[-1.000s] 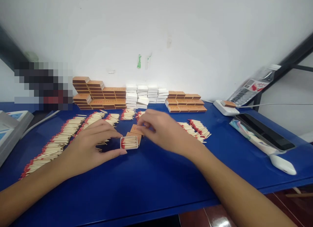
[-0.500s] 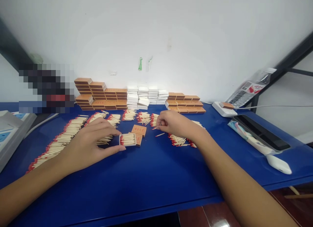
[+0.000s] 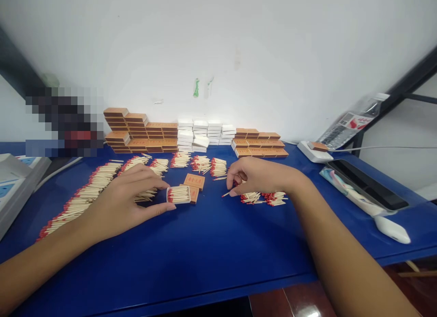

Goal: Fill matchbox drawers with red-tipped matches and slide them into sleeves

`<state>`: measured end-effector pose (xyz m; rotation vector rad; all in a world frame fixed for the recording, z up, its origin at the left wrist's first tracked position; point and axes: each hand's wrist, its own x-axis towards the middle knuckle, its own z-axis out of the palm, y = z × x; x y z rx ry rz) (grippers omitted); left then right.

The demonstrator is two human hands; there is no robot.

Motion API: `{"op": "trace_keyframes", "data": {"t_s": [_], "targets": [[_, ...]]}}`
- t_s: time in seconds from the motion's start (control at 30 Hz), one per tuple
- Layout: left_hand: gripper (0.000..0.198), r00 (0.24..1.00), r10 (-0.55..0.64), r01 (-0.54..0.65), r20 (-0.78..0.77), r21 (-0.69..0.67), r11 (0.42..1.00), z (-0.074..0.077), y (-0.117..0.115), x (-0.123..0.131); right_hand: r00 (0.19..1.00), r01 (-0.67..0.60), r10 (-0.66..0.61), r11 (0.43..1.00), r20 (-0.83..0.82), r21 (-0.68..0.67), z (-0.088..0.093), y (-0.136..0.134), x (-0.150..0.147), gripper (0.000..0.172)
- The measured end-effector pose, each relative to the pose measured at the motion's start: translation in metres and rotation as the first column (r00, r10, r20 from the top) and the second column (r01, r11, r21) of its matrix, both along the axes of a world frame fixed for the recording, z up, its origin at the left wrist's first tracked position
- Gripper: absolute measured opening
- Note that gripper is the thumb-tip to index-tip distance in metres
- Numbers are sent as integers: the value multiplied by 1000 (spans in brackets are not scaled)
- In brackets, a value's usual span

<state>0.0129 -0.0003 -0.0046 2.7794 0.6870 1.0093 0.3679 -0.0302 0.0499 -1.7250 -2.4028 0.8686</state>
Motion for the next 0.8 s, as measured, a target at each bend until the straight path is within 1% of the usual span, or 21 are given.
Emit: {"op": "trace_keyframes", "data": {"t_s": [0.1, 0.2, 0.27, 0.37, 0.53, 0.7, 0.8], "targets": [[29, 1000, -2, 2, -5, -3, 1000, 0, 0, 0, 1000, -15, 15, 1000, 7, -8, -4, 2, -3, 23], [29, 1000, -3, 3, -12, 1, 1000, 0, 1, 0, 1000, 13, -13, 1000, 4, 17, -12, 6, -7, 22], [29, 1000, -3, 3, -15, 4, 1000, 0, 1, -1, 999, 35, -35, 997, 1, 65, -18, 10, -8, 19], [29, 1000, 0, 0, -14, 5, 1000, 0, 0, -1, 999, 32, -34, 989, 15, 144, -22, 13, -10, 18], [29, 1000, 2, -2, -7, 9, 1000, 1, -1, 0, 998, 31, -42, 967, 38, 252, -21, 14, -16, 19], [30, 1000, 2, -2, -8, -8, 1000, 2, -1, 0, 999, 43, -49, 976, 22, 212, -22, 14, -16, 18], [30, 1000, 1, -2, -5, -3, 1000, 2, -1, 0, 998, 37, -45, 976, 36, 217, -24, 15, -14, 16]]}}
